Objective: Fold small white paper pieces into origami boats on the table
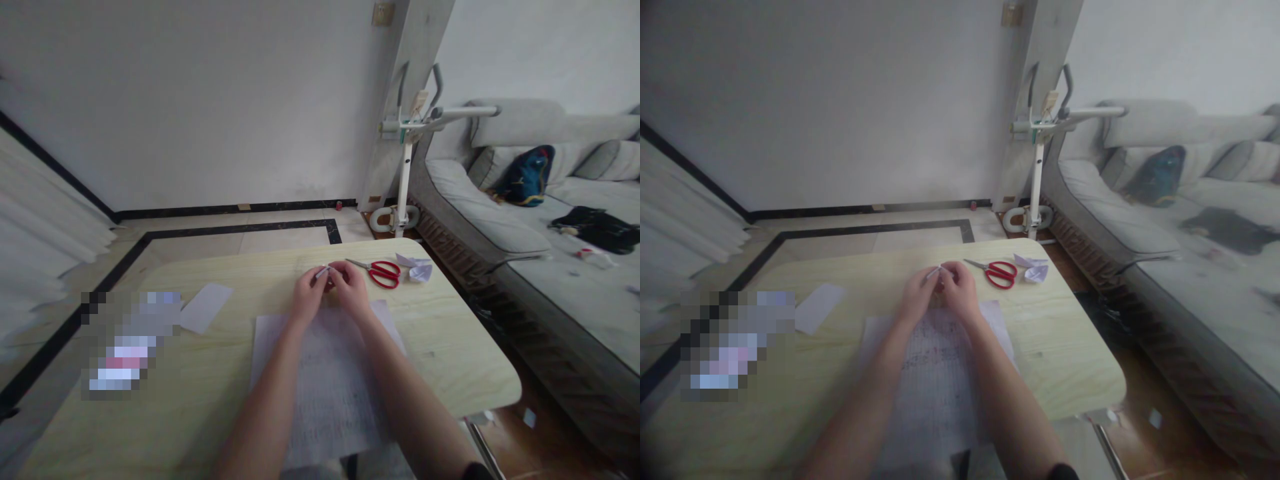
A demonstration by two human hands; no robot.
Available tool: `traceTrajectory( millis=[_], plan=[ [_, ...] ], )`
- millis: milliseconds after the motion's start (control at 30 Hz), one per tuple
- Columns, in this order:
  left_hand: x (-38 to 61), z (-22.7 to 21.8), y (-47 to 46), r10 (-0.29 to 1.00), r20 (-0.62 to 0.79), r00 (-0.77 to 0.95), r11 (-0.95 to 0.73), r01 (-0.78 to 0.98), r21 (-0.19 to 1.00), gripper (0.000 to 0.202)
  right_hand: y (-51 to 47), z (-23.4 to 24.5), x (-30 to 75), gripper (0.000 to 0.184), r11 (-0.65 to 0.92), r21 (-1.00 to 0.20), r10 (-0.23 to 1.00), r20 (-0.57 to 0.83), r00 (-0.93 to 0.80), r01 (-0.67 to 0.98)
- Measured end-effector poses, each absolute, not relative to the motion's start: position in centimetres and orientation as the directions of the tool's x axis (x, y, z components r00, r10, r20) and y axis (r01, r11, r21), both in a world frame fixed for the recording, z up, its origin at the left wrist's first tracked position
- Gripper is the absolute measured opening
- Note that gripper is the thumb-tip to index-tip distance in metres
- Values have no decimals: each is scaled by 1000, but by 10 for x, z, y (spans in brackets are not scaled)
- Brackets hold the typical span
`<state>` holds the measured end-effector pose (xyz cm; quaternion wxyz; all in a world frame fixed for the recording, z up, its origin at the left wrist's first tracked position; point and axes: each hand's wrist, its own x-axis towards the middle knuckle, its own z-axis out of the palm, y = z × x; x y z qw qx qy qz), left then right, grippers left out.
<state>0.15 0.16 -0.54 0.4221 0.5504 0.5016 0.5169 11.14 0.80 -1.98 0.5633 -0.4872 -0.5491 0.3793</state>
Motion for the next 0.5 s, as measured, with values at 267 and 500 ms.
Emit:
traceTrajectory(
  millis=[267,500],
  plan=[
    [2,-4,1,989,129,-68,-123,81,989,29,6,-15,108,18,233,-954,956,261,136,191],
    [-4,-3,4,976,83,-200,-89,-19,996,23,2,4,100,28,285,-885,945,323,46,368]
  ],
)
